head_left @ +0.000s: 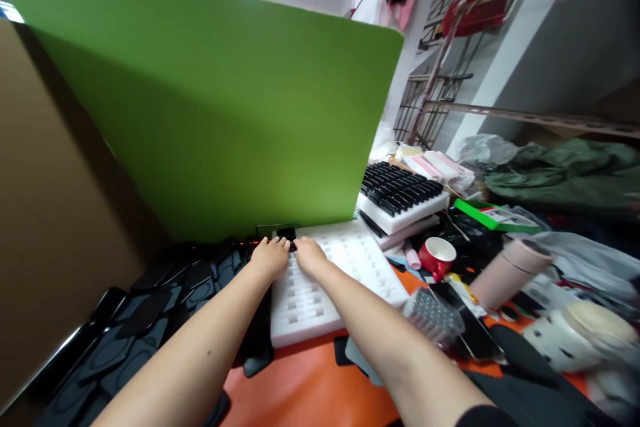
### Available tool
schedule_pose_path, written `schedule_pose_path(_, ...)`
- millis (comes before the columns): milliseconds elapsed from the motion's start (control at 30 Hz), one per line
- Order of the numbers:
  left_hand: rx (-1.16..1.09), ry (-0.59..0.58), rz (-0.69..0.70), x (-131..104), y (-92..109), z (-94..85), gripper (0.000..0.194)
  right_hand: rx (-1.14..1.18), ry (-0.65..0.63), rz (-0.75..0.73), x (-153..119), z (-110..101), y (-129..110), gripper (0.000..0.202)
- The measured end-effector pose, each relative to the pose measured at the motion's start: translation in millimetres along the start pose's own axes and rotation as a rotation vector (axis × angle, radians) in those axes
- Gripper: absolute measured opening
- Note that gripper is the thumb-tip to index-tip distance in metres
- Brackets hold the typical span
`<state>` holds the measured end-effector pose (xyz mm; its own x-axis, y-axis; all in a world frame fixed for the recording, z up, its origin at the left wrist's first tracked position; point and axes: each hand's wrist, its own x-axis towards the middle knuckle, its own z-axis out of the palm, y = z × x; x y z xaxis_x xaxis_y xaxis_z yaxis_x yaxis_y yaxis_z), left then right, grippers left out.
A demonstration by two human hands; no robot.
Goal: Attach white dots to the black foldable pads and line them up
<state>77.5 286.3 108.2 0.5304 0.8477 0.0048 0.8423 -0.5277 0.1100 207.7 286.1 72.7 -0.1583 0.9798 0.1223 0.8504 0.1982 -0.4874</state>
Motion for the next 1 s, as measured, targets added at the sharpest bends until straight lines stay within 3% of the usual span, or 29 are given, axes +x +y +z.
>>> schedule_pose_path(133,-0.043,0.135,0.051,-32,33,-11.8,0.041,0.08,0.123,0.027,-60,-15,-21,0.04)
schedule_pose_path(300,-0.206,0.196,0.134,-97,82,-18.6,0.047,0.175,0.186,0.011,-157,-25,-41,0.028)
schedule_pose_path(533,-0.713,0.146,0.193,-168,131,2.5,0.037,0.456,0.202,-0.04,-259,-38,-53,0.024)
schedule_pose_path(767,-0.912,0.09,0.153,-215,167,20.6,0.036,0.535,0.169,0.022,-325,-57,-55,0.023)
schedule_pose_path(1000,-1.02,0.081,0.123,-232,189,17.0,0.04,0.793,0.176,0.139,-348,-71,-47,0.023)
